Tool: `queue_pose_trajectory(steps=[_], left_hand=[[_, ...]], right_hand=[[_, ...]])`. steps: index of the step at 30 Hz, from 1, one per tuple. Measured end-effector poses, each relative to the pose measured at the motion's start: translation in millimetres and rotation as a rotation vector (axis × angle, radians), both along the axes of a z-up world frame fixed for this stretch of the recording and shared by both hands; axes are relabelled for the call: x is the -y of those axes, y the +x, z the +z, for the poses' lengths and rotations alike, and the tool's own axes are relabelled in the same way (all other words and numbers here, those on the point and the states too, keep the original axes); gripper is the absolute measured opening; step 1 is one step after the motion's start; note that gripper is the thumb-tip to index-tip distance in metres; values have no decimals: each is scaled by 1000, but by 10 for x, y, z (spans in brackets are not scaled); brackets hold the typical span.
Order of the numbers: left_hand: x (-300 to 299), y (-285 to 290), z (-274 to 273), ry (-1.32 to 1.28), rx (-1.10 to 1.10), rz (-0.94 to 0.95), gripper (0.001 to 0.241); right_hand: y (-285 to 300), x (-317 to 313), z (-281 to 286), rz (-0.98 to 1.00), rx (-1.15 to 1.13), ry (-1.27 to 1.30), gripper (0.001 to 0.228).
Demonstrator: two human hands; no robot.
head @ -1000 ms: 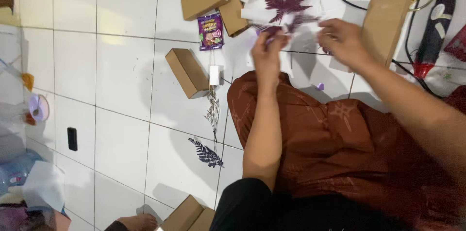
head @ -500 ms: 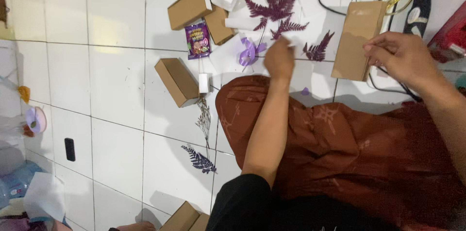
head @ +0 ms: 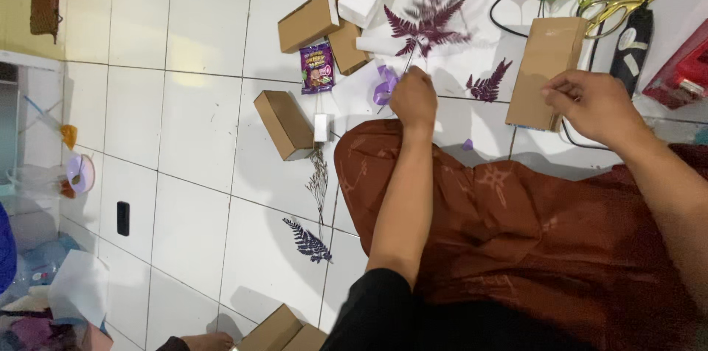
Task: The person assembles a floral arrangement by hand, inserting artificial flowers and purple ferns into a small brown box and wrapping wire around the stems.
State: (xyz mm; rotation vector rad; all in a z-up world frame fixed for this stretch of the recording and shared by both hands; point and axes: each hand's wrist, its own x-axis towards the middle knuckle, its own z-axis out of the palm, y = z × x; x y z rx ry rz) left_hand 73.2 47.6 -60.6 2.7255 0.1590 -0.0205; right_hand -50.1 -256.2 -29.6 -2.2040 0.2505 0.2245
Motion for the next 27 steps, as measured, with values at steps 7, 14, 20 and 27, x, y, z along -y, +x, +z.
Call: queue_pose_trajectory(steps=[7, 14, 20, 27], left_hand=[[-340, 926, -842, 134, -5, 63, 14], [-337, 945, -1114, 118, 42, 92, 16], [-206, 628, -520, 53, 244, 6, 9], [-256, 69, 30, -330, 337, -179, 18]], right_hand=[[86, -25, -24, 37, 9, -86, 33], [-39, 41, 58, 9, 213, 103, 20], [-33, -12, 360, -45, 252, 120, 18], [8, -29, 122, 71, 249, 212, 19]])
